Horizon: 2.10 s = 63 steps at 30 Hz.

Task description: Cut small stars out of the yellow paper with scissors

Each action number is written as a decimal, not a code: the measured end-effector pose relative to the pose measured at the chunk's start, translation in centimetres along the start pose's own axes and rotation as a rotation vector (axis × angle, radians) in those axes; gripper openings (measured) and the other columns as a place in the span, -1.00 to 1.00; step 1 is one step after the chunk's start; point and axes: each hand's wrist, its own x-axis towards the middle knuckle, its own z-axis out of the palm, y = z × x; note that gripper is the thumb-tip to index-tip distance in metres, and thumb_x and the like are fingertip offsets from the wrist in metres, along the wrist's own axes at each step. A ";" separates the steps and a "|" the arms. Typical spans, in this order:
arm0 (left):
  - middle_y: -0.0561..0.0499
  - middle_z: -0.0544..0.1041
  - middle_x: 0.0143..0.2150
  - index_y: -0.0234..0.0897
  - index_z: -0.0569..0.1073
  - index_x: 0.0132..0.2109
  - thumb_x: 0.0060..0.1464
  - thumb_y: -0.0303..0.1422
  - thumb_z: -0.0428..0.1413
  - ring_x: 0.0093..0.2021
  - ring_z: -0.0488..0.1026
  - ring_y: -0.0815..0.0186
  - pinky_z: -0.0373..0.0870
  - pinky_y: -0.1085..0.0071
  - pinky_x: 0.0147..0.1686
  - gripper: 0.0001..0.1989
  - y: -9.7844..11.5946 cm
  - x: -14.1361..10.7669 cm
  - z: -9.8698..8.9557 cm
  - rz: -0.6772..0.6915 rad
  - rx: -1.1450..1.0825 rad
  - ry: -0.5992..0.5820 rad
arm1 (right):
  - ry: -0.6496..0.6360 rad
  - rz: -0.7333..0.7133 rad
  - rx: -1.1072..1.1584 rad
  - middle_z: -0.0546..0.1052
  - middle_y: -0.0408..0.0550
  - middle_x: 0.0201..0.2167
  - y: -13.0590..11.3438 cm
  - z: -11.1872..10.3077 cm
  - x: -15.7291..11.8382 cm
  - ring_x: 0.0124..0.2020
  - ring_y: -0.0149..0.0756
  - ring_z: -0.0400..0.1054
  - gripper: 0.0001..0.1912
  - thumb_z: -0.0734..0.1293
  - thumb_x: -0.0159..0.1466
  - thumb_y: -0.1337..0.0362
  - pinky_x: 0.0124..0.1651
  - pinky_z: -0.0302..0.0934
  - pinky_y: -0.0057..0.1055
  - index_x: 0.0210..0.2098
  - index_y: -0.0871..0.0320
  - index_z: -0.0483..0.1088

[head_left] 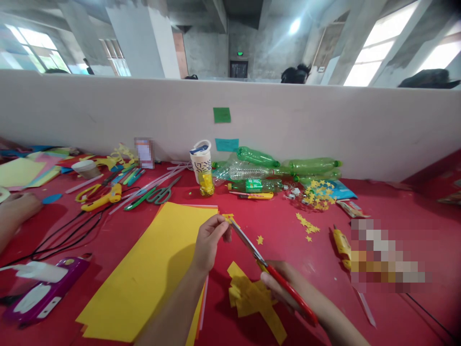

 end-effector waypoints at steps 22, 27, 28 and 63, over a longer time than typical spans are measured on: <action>0.12 0.35 -0.61 -0.28 0.37 -0.47 0.11 -0.38 0.05 -0.56 0.27 0.43 0.22 0.47 -0.47 -0.81 0.2 -0.1 0.3 0.059 0.121 -0.018 | -0.022 0.030 0.022 0.10 -0.32 -0.65 -1.2 -0.2 -0.3 -0.65 -0.53 0.02 -0.53 0.21 0.20 -0.14 -0.57 -0.02 -0.55 -0.51 0.13 0.09; 0.11 0.35 -0.61 -0.29 0.38 -0.47 0.10 -0.38 0.05 -0.56 0.27 0.43 0.22 0.48 -0.48 -0.82 0.1 0.0 0.3 0.058 0.122 -0.025 | -0.003 0.091 0.051 0.12 -0.31 -0.66 -1.9 0.0 -0.4 -0.67 -0.52 0.05 -0.48 0.19 0.15 -0.23 -0.60 0.02 -0.56 -0.49 0.13 0.13; 0.12 0.35 -0.61 -0.29 0.38 -0.46 0.10 -0.38 0.06 -0.57 0.27 0.43 0.22 0.48 -0.49 -0.82 0.1 0.0 0.3 0.059 0.119 -0.024 | 0.000 0.100 0.061 0.13 -0.31 -0.66 -2.0 0.0 -0.4 -0.66 -0.51 0.07 -0.46 0.18 0.14 -0.25 -0.60 0.03 -0.56 -0.49 0.14 0.14; 0.12 0.35 -0.59 -0.31 0.37 -0.49 0.05 -0.43 0.07 -0.60 0.29 0.47 0.24 0.53 -0.58 -0.83 0.3 0.3 -0.7 -0.030 0.080 -0.080 | -0.010 0.093 0.010 0.12 -0.34 -0.70 -1.4 -0.6 -0.4 -0.73 -0.59 -0.02 -0.50 0.21 0.18 -0.18 -0.66 -0.16 -0.57 -0.53 0.14 0.11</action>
